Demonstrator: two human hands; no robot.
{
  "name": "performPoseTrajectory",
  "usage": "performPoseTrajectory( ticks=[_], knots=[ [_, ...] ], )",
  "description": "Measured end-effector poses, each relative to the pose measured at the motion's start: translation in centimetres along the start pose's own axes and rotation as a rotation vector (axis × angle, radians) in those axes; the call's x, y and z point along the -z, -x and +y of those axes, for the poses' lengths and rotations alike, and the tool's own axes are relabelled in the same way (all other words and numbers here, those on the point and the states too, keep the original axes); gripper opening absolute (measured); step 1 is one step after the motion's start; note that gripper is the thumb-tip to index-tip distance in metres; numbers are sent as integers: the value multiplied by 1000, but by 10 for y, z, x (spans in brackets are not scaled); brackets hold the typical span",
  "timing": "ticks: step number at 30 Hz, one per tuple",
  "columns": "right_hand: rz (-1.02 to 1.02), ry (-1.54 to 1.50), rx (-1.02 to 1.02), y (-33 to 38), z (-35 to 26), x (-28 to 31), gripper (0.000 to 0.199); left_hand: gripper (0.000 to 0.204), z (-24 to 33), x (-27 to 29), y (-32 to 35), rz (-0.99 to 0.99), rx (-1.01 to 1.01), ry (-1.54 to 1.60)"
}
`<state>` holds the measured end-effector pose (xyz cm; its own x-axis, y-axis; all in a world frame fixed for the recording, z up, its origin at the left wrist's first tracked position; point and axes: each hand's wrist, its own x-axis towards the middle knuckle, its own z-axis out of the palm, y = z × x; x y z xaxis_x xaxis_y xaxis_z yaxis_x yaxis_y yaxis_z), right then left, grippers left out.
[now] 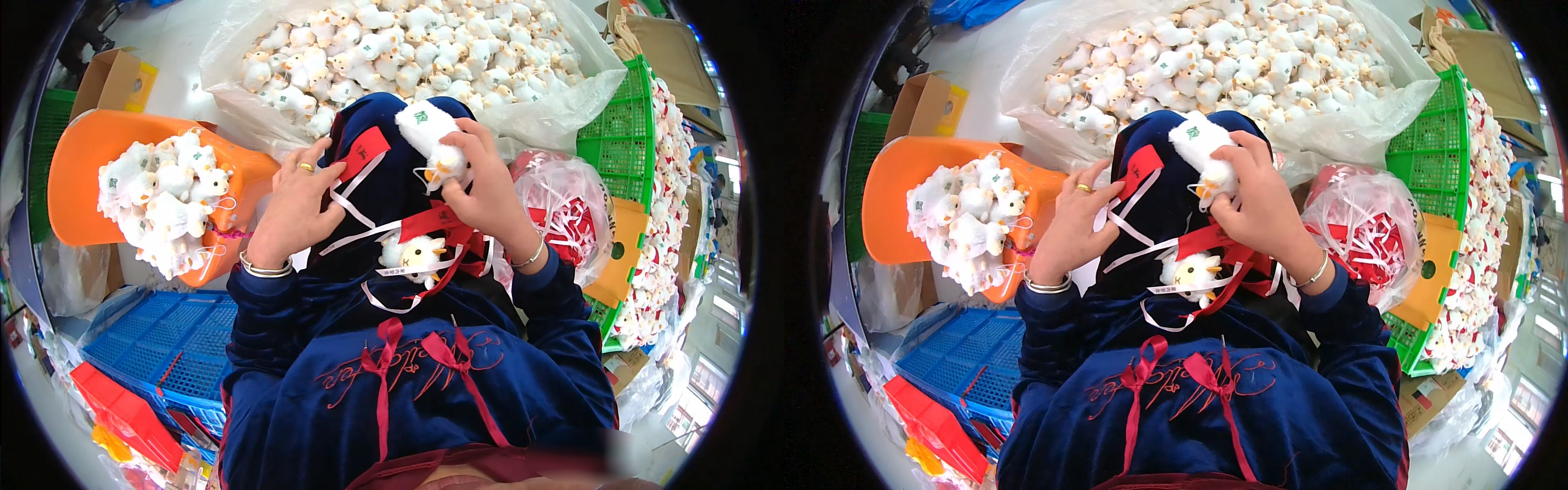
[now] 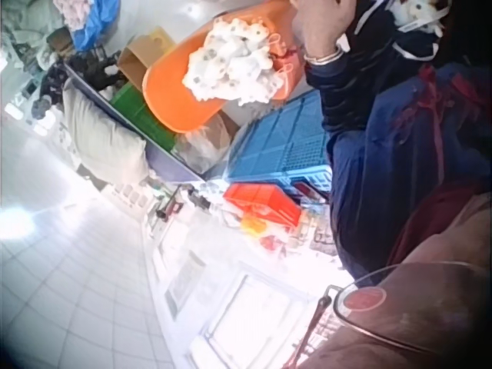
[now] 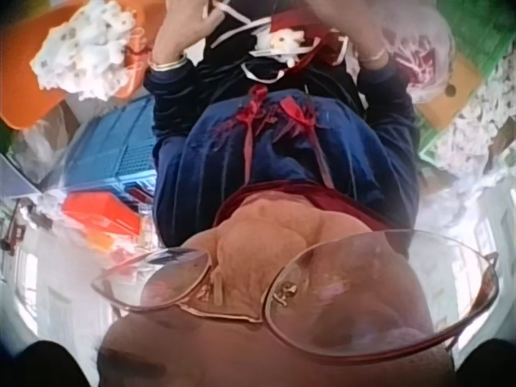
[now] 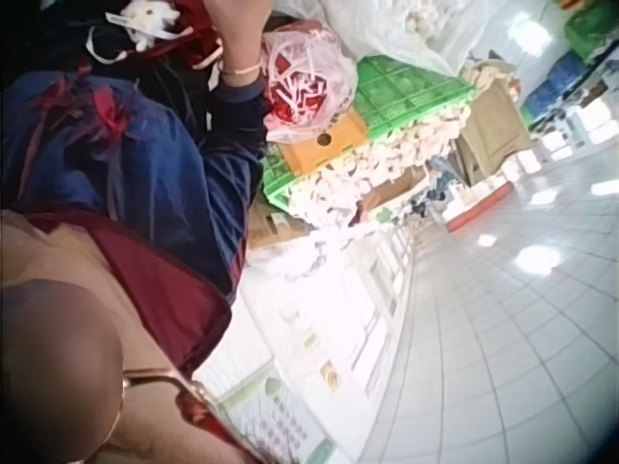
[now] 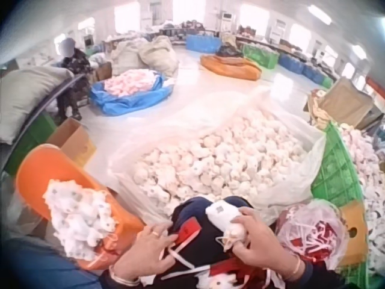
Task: The person ties red ribbons around the necks of small white plush toys. They pick up each plush, wrap the ribbon, and tie a bow by hand, repeating the process for multiple items.
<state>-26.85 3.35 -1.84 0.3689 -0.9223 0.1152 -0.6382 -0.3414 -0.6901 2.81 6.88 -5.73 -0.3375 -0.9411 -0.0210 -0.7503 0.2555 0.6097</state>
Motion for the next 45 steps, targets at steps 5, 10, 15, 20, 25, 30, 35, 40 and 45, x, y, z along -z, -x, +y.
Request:
performPoseTrajectory(
  ticks=[5,10,15,20,25,30,35,40,45],
  knots=[
    [-18,-204,-79,-3,15,9,47,44,15,9,-13,105,-2,-4],
    [-119,-463,-175,-1,20,13,48,24,23,-18,-38,283,-14,207],
    [-199,-941,-427,10,15,-2,49,14,-1,-41,-55,388,87,410],
    [-322,-990,-518,17,9,-10,50,25,-5,16,-82,564,391,657],
    [-260,-922,-377,21,8,-19,49,24,34,57,-120,709,17,418],
    [-323,-942,-328,25,15,-21,42,20,73,56,-147,735,-281,177],
    [-286,-1011,-273,20,15,-21,31,9,75,-3,-124,231,-321,-227],
    [-249,-1026,-262,21,18,-27,31,20,64,3,-86,120,-324,-170],
    [-158,-990,-286,12,5,-15,37,40,70,12,-68,1,-304,-44]
  ],
)
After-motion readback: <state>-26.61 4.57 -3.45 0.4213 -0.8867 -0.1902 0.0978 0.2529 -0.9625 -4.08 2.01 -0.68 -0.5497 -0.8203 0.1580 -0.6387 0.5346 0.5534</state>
